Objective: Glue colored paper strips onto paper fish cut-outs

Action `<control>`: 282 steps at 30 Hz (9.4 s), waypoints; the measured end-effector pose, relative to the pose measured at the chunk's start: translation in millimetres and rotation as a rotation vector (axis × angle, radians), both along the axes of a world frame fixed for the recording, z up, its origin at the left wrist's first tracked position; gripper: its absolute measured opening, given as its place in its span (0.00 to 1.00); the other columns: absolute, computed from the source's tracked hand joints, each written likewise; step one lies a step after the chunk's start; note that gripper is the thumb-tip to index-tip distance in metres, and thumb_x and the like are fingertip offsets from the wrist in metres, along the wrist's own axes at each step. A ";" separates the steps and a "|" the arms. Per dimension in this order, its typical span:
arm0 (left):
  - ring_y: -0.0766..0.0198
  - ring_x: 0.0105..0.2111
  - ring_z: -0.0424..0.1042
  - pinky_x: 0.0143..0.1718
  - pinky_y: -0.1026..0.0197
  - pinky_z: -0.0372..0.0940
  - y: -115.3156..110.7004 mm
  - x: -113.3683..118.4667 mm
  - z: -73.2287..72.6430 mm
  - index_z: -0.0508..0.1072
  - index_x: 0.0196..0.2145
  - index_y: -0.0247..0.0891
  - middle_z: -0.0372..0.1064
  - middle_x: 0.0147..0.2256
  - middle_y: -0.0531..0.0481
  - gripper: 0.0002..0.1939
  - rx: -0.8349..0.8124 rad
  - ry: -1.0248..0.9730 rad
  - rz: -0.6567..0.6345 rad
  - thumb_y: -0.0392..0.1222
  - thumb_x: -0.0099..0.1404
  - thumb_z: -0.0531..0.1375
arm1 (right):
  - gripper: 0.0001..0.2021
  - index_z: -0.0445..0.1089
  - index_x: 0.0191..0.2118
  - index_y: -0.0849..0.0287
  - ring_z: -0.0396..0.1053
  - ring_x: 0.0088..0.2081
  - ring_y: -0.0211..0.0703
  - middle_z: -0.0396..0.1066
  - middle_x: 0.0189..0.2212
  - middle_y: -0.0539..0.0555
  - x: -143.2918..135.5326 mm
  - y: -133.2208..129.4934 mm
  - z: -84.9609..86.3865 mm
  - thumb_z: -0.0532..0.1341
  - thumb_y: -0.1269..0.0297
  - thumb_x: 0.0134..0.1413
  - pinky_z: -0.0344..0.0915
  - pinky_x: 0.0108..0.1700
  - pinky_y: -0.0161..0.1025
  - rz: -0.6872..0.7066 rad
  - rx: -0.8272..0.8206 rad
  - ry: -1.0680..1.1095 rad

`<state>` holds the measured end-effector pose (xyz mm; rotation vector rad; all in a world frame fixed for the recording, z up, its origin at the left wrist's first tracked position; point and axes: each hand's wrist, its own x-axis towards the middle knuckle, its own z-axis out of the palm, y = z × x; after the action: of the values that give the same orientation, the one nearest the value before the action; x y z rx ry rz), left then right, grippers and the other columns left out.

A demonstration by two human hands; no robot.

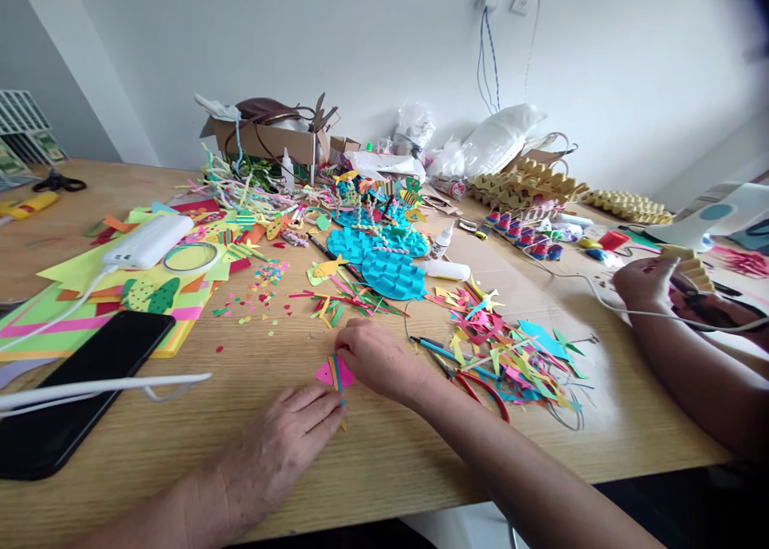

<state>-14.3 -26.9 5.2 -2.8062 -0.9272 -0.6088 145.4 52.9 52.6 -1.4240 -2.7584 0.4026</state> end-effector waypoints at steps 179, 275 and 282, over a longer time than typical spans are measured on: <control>0.66 0.24 0.61 0.25 0.65 0.51 92.5 16.1 9.0 0.67 0.21 0.37 0.61 0.22 0.54 0.06 -0.746 -0.218 0.231 0.34 0.54 0.56 | 0.05 0.63 0.28 0.59 0.61 0.29 0.38 0.65 0.27 0.51 22.9 -49.3 -52.2 0.56 0.73 0.54 0.53 0.31 0.35 0.109 0.490 0.132; 0.60 0.41 0.64 0.45 0.57 0.64 10.8 3.2 5.3 0.67 0.46 0.38 0.66 0.42 0.47 0.17 -0.239 0.168 0.118 0.27 0.61 0.49 | 0.11 0.74 0.30 0.59 0.68 0.32 0.35 0.73 0.30 0.51 20.5 -22.9 -7.4 0.54 0.77 0.46 0.59 0.34 0.28 -0.017 -0.158 0.255; 0.62 0.44 0.65 0.48 0.58 0.63 10.6 -3.9 5.5 0.69 0.45 0.39 0.68 0.43 0.49 0.20 -0.211 0.082 0.057 0.27 0.63 0.43 | 0.12 0.74 0.28 0.58 0.67 0.30 0.35 0.72 0.27 0.50 18.8 -24.8 -11.8 0.53 0.76 0.45 0.58 0.32 0.29 0.000 -0.153 0.235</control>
<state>-18.2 -16.4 10.8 -2.9492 -1.1111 -0.4059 164.2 28.1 40.7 -1.3081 -2.5874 0.7434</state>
